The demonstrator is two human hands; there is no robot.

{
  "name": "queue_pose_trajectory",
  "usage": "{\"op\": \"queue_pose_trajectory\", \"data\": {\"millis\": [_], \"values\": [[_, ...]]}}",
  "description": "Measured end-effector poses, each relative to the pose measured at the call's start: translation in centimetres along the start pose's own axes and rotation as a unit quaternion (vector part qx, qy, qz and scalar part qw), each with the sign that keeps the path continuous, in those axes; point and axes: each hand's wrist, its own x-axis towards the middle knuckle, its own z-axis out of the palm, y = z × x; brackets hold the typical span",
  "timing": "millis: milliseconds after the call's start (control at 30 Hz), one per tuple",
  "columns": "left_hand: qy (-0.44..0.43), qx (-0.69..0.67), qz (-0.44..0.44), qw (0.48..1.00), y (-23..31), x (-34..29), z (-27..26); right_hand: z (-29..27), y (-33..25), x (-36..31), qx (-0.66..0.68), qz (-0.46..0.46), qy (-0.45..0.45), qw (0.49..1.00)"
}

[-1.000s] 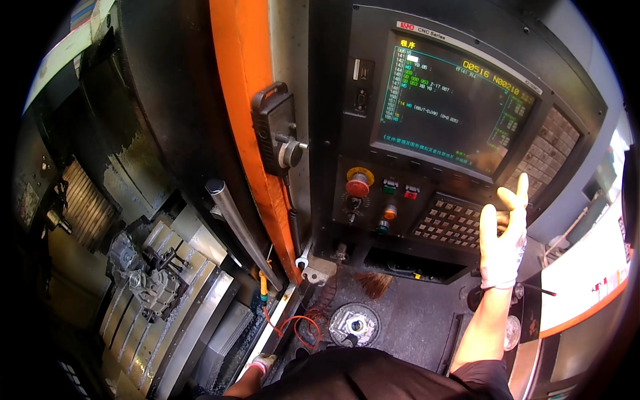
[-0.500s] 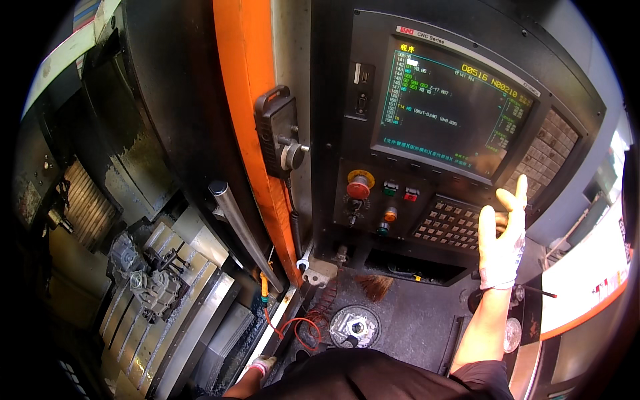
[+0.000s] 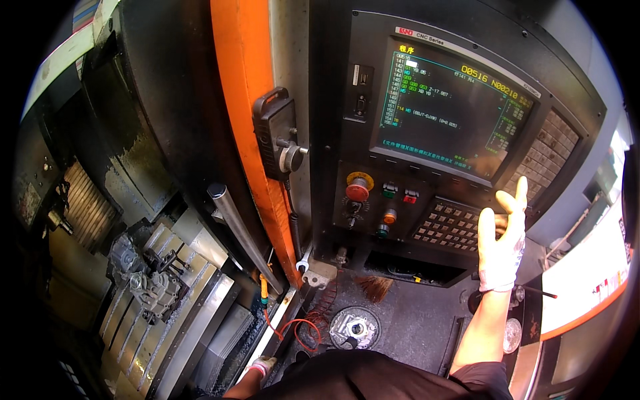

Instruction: The person uses a wrench to loosen and remove clamps holding a metal casting on a CNC machine bed, lifts the part to move it, sprays it with an air nozzle, and repositions the casting before using the CNC control panel.

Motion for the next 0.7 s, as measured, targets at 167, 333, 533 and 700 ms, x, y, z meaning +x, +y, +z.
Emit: {"op": "queue_pose_trajectory", "data": {"millis": [167,333,533,700], "values": [[-0.003,-0.006,0.015,1.000,-0.7,1.1,0.5,-0.1,-0.1,-0.1,-0.013,-0.002,0.001,1.000],[0.006,-0.003,0.011,1.000,0.0,0.5,1.0,-0.3,-0.7,0.0,-0.045,0.018,-0.011,0.999],[-0.035,0.000,-0.013,0.999,1.3,0.1,1.0,-0.6,-0.5,0.0,-0.022,0.031,-0.005,0.999],[-0.025,0.010,-0.014,1.000,2.8,-2.4,0.5,-0.3,-0.5,0.0,-0.016,0.028,-0.008,0.999]]}}
